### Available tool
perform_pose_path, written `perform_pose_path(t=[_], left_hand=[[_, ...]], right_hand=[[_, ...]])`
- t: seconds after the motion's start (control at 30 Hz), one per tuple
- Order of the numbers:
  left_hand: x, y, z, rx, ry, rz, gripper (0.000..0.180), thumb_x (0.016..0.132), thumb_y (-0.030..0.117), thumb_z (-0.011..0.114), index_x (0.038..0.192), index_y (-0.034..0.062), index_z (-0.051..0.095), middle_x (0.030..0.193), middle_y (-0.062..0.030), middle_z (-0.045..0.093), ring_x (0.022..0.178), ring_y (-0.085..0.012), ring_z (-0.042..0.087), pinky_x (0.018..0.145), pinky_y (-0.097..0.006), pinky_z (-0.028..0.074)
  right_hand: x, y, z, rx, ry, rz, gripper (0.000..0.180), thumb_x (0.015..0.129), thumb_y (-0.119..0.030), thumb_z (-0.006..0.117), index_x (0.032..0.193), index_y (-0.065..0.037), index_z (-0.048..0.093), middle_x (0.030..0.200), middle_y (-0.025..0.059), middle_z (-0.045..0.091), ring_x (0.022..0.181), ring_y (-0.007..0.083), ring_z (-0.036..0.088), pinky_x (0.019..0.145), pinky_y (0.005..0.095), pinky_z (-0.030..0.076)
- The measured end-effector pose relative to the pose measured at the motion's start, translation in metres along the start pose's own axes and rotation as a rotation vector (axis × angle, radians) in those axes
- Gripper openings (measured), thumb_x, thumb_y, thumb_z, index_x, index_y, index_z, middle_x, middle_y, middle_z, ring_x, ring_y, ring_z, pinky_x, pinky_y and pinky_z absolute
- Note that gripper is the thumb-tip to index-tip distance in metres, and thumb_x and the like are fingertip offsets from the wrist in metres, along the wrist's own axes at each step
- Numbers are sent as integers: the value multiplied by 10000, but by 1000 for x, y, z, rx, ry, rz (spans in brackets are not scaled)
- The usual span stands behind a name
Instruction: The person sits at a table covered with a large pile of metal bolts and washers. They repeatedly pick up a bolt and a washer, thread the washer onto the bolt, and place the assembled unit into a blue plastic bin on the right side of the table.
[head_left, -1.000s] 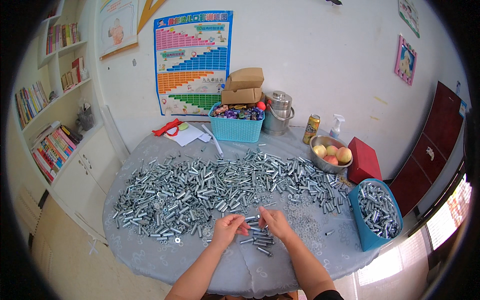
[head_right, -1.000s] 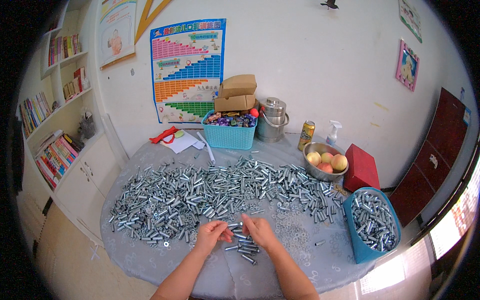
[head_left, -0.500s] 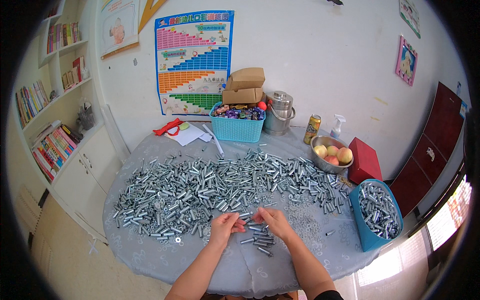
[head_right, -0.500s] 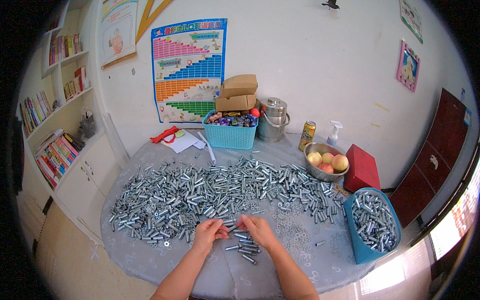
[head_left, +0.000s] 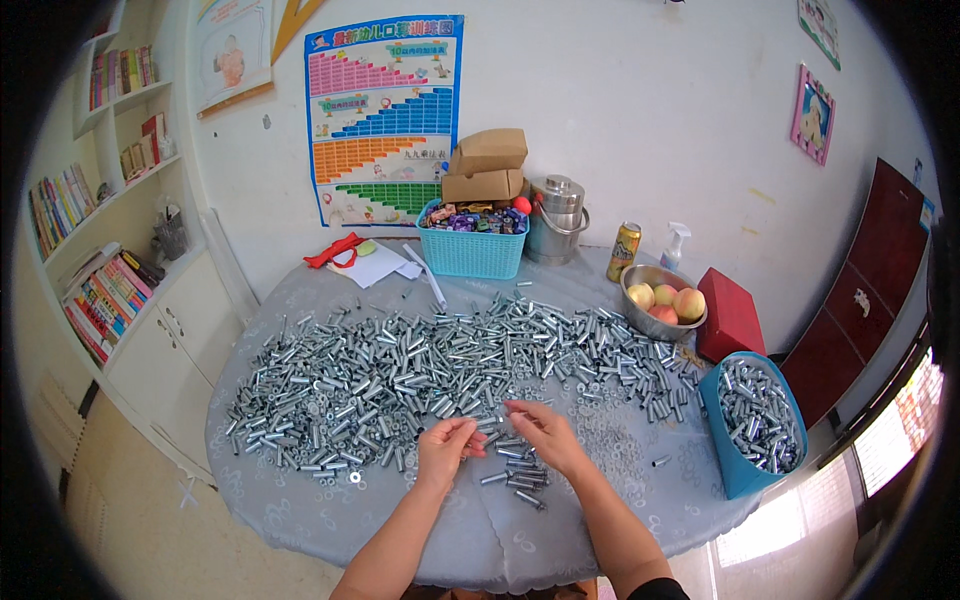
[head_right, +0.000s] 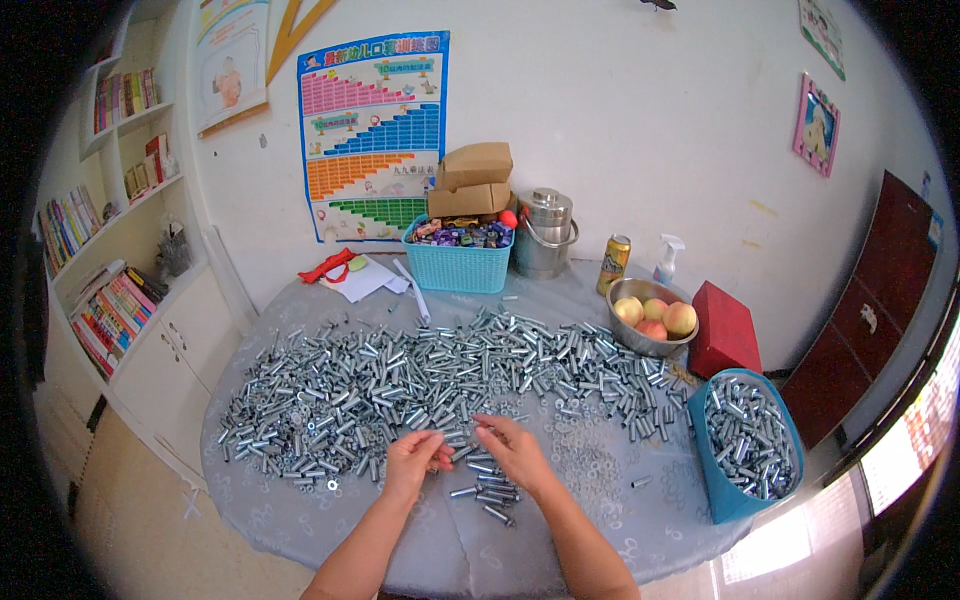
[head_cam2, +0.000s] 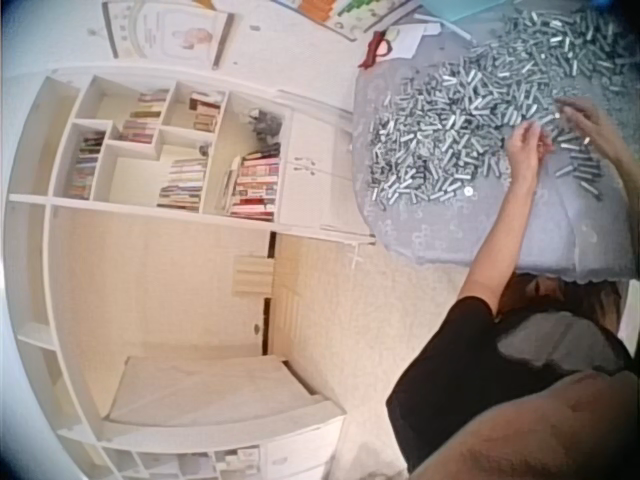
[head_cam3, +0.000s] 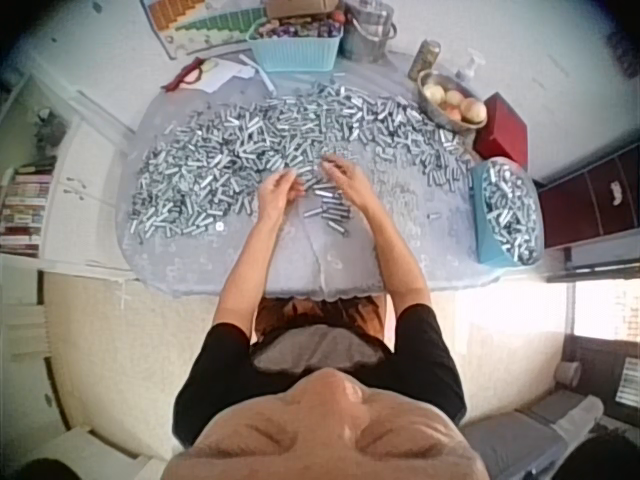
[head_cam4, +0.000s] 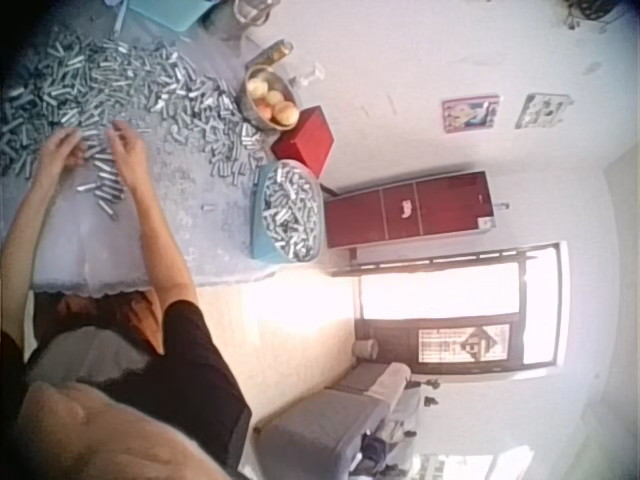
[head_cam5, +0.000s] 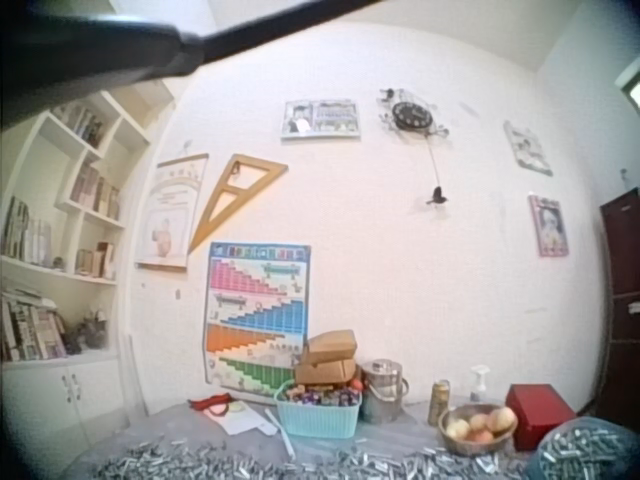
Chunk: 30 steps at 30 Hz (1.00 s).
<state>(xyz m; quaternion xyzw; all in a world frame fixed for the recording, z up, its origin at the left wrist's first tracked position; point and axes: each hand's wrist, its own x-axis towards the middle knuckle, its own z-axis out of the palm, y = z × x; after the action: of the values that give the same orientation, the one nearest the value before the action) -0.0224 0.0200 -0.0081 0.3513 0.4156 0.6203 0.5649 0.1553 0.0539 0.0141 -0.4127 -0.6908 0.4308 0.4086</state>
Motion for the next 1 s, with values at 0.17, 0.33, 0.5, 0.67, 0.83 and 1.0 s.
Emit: perform_pose_path(t=[0.17,0.33,0.5,0.67,0.83,1.0], left_hand=[[-3,-4,3,230,-96,107,177,846,97,576,978,-15,611,784,-87,637,663,-124,609,563,-230,504],[13,9,-20,309,159,255,152,838,66,566,962,-4,620,802,-75,646,669,-104,603,559,-210,491],[18,12,-42,348,268,201,133,832,47,560,942,7,622,809,-61,642,678,-88,592,555,-212,493],[12,18,-41,836,89,309,111,691,-3,648,787,49,667,784,-27,617,689,-144,539,615,-272,436],[1,20,-30,1122,-27,537,153,672,5,639,789,97,674,847,-44,595,868,-237,502,770,-321,420],[3,14,-26,1207,-187,567,155,677,17,621,798,101,671,872,-48,586,900,-260,483,805,-331,419]], right_hand=[[0,17,5,31,-129,-56,210,826,-98,602,1029,-48,621,936,37,610,832,110,557,740,237,449],[1,-3,-27,-86,-101,157,222,796,-114,616,1007,-46,627,873,23,621,785,91,547,705,230,446],[-1,8,-45,-319,-261,195,239,765,-211,638,935,-44,644,848,99,645,778,179,589,727,293,461],[-1,9,-41,-352,-120,174,213,767,-217,659,875,-34,660,754,46,634,674,121,543,630,263,446],[0,8,-35,-308,7,150,229,776,-219,654,893,-22,658,736,55,632,635,117,534,581,266,438],[6,21,-27,-304,148,22,232,775,-198,649,934,-31,656,726,52,632,616,107,529,571,262,440]])
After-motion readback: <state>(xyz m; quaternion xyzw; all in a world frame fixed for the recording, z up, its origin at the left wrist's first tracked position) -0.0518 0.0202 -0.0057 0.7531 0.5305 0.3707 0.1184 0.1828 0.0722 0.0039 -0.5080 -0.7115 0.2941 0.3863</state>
